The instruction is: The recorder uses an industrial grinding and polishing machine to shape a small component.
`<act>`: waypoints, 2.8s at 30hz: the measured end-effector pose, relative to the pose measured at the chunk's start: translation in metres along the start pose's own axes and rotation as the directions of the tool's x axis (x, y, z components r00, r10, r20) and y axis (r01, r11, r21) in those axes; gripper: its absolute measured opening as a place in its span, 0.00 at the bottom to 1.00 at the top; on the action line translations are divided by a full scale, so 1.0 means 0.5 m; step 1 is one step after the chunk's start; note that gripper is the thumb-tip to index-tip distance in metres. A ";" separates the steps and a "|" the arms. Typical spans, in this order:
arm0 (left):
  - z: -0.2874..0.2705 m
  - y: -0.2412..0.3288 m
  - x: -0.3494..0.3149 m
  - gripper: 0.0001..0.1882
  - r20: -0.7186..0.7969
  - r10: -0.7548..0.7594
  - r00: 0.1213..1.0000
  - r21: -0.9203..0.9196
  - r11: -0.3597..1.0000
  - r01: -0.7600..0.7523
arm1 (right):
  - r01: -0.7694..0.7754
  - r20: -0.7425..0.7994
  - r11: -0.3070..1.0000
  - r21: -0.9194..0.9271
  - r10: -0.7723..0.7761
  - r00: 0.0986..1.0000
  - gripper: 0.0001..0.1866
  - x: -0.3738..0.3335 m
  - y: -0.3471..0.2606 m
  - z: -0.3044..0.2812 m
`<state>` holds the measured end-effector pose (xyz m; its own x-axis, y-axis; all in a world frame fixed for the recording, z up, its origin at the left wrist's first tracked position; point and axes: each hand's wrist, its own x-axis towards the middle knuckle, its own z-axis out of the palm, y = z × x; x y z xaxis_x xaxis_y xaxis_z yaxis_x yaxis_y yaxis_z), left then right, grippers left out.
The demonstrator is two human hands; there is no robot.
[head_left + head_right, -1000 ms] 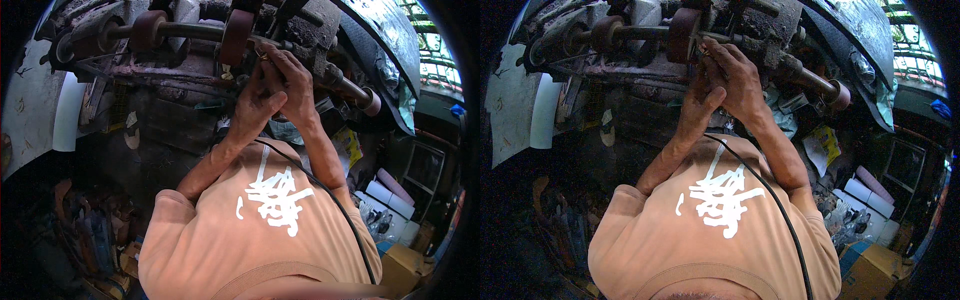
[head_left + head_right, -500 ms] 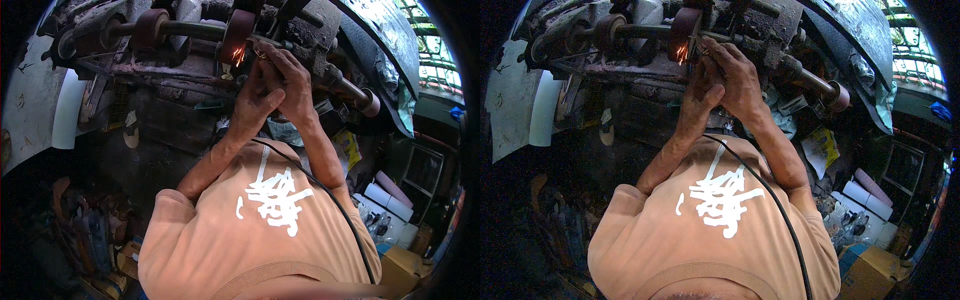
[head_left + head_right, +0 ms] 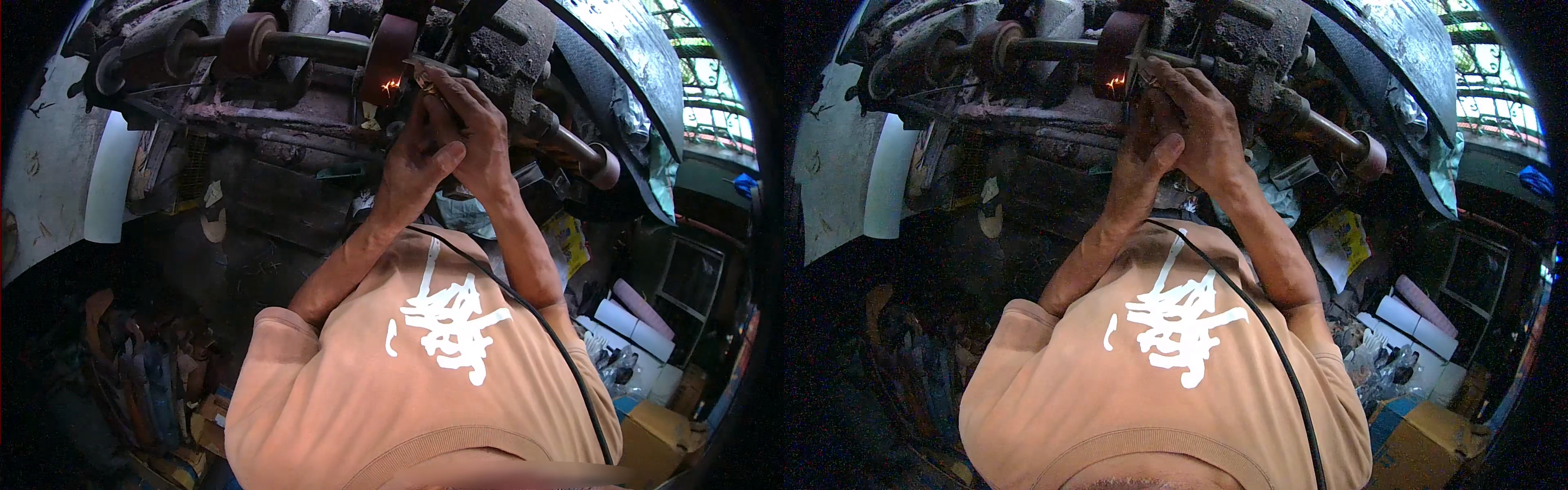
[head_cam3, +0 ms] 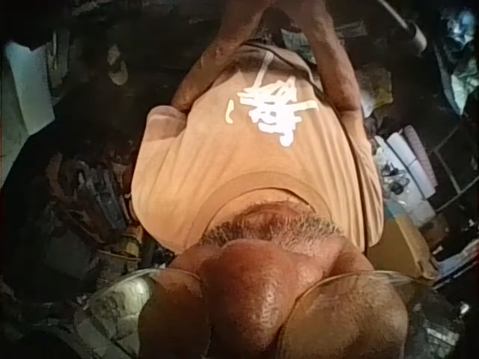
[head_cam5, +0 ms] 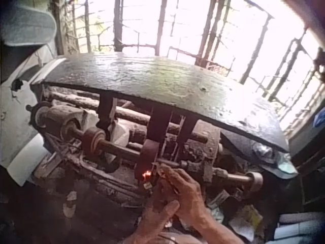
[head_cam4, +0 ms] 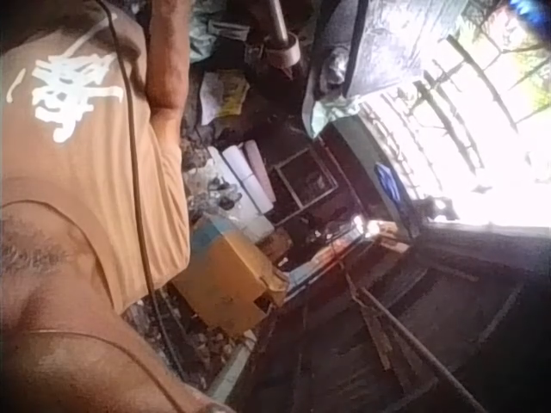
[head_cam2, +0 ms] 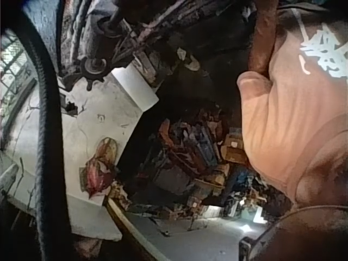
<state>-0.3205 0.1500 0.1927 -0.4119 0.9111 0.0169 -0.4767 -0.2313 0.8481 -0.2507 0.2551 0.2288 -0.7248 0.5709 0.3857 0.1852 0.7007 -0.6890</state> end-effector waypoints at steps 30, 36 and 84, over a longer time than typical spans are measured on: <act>-0.006 0.002 0.003 0.49 0.002 -0.014 1.000 0.024 1.000 0.014 | 0.010 -0.004 1.000 -0.011 -0.010 1.000 0.24 0.007 0.002 0.002; -0.005 0.001 0.009 0.49 0.015 0.025 1.000 -0.019 1.000 -0.025 | 0.048 -0.022 0.999 -0.018 -0.049 0.999 0.22 0.009 0.002 0.002; 0.000 0.002 -0.074 0.39 0.198 0.224 0.954 0.270 0.924 -0.273 | -0.248 0.076 0.597 0.763 0.298 0.951 0.20 -0.130 -0.040 -0.079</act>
<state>-0.3057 0.1162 0.1931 -0.3457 0.8853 0.3109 -0.1185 -0.3699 0.9215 -0.1812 0.2208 0.2416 -0.6845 0.7198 0.1150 -0.2163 -0.0499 -0.9751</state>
